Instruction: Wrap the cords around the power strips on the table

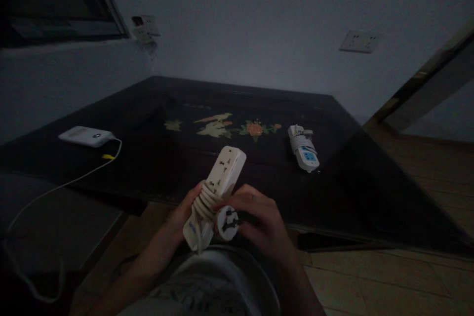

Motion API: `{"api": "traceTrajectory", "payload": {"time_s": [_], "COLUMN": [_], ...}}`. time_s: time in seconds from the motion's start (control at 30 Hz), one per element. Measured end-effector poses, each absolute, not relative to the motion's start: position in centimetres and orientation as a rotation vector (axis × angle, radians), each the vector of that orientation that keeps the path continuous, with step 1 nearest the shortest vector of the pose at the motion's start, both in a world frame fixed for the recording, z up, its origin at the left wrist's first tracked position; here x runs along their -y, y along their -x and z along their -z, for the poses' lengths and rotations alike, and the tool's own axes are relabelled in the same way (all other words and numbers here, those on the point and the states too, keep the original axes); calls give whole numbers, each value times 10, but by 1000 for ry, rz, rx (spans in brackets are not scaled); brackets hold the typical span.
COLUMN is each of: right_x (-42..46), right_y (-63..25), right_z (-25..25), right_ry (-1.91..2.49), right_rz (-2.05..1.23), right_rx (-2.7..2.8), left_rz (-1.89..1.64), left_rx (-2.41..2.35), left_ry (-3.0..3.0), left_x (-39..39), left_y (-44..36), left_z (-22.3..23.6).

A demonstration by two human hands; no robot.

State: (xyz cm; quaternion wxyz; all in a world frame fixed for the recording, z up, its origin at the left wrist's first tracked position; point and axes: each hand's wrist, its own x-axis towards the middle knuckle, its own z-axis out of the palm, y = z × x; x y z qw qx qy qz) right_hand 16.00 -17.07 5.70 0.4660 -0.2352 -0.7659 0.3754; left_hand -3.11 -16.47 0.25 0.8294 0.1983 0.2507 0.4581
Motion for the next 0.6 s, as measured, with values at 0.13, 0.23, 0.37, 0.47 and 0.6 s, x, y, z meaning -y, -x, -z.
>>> {"api": "traceTrajectory", "payload": {"time_s": [0.13,0.23,0.37,0.47,0.6], "right_x": [168,170,173,173,171], "right_y": [-157,-149,-138,-134,-133], "right_z": [-56,-54,-49,-46,-49], "right_ry": [593,688,822,894,1003], "right_rz": [-939,-978,-824,-564,-335], "right_rx": [1823,1638,1381,1372,1561], "left_rz": [-908,-903,-1036,-1075,-1080], "left_rx": [-456,-500,-603,-641,-675], "left_ry": [-481,-564,-712,-763,-747], "left_x": [169,171,169,169,170], "left_y": [26,25,25,24,22], "left_z": [-6,-10,-11,-12,-17]}}
